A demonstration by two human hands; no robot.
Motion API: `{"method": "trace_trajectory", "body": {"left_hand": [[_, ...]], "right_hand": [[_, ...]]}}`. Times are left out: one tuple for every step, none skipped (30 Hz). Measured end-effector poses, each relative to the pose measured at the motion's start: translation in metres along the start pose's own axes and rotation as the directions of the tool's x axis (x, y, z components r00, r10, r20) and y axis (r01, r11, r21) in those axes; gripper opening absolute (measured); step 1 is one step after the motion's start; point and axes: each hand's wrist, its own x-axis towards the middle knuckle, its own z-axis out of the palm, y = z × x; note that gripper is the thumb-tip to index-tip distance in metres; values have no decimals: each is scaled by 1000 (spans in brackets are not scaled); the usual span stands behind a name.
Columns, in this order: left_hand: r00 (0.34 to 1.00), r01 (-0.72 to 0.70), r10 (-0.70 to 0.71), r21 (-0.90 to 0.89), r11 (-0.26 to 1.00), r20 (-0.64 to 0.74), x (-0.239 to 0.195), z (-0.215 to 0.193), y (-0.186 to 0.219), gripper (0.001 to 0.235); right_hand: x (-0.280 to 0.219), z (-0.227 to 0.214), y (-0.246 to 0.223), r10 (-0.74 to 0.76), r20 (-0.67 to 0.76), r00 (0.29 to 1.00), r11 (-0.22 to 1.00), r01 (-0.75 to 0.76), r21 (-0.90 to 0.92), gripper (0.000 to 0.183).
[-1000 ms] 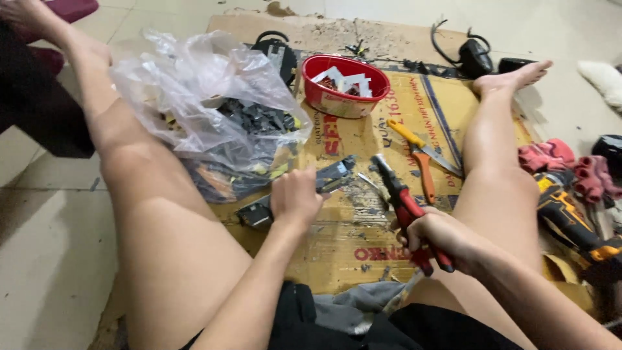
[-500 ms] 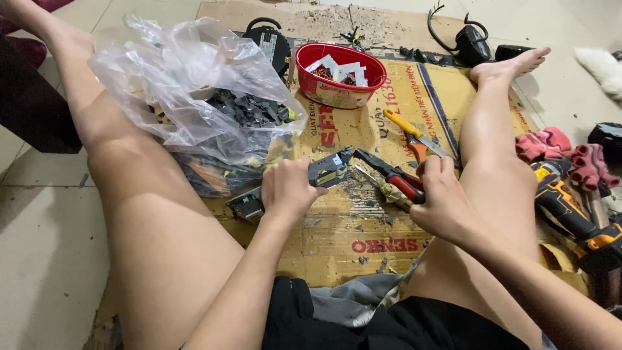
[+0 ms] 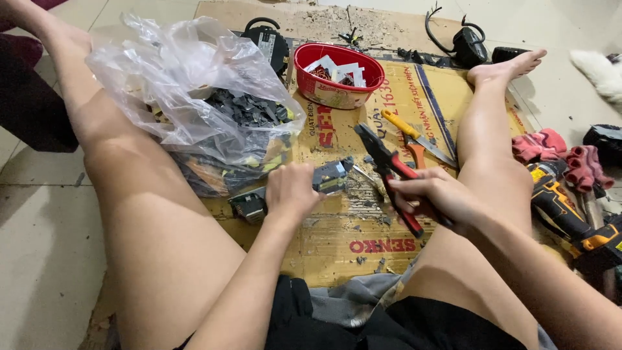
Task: The person sits on the floor and uses pliers to remove parts from a small electronic device. They then use a metal file to scrape and smooth a component on the device. Finally, they use a brush to clean debris from the device's surface.
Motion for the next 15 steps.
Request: {"method": "trace_trajectory", "body": {"left_hand": [[1000, 2, -2, 0, 1000, 0, -3, 3, 1, 42], [999, -52, 53, 21, 998, -2, -5, 5, 1, 34], [994, -107, 107, 43, 993, -1, -7, 7, 1, 26], [995, -99, 100, 45, 994, -4, -11, 4, 2, 26], [996, -84, 83, 30, 996, 31, -14, 1, 3, 32], [996, -69, 68, 16, 998, 62, -16, -3, 4, 38], [996, -63, 62, 17, 998, 56, -13, 1, 2, 38], [994, -82, 78, 48, 996, 76, -8, 5, 0, 34], [991, -100, 93, 78, 992, 95, -4, 8, -1, 30], [992, -98, 91, 80, 992, 91, -6, 7, 0, 30], [992, -90, 87, 38, 995, 88, -9, 5, 1, 31], [993, -80, 80, -4, 997, 84, -12, 4, 1, 33], [994, -76, 76, -4, 997, 79, -14, -1, 2, 33], [990, -108, 106, 11, 994, 95, -17, -5, 3, 33], [984, -140, 136, 26, 990, 111, -20, -9, 4, 34]], "right_hand": [[0, 10, -14, 0, 2, 1000, 1000, 0, -1, 33], [2, 21, -28, -26, 9, 1000, 993, 27, -119, 34], [3, 32, -42, -52, 18, 998, 970, 55, -235, 34], [8, 40, -51, -53, 26, 998, 970, 58, -236, 34], [13, 49, -59, -84, 23, 996, 941, 86, -327, 34], [18, 57, -69, -118, 22, 993, 902, 116, -415, 34], [35, 61, -67, -122, 28, 992, 901, 123, -416, 34], [52, 64, -65, -125, 59, 990, 878, 138, -459, 26], [68, 67, -63, -127, 89, 988, 853, 155, -499, 22], [75, 74, -65, -131, 92, 987, 851, 160, -500, 22], [82, 80, -67, -129, 99, 987, 842, 161, -514, 23], [89, 88, -69, -126, 107, 986, 832, 164, -530, 29], [91, 88, -72, -129, 112, 985, 830, 169, -532, 29], [93, 89, -75, -121, 118, 986, 826, 165, -539, 26], [95, 90, -77, -112, 123, 986, 821, 162, -547, 23]]}}
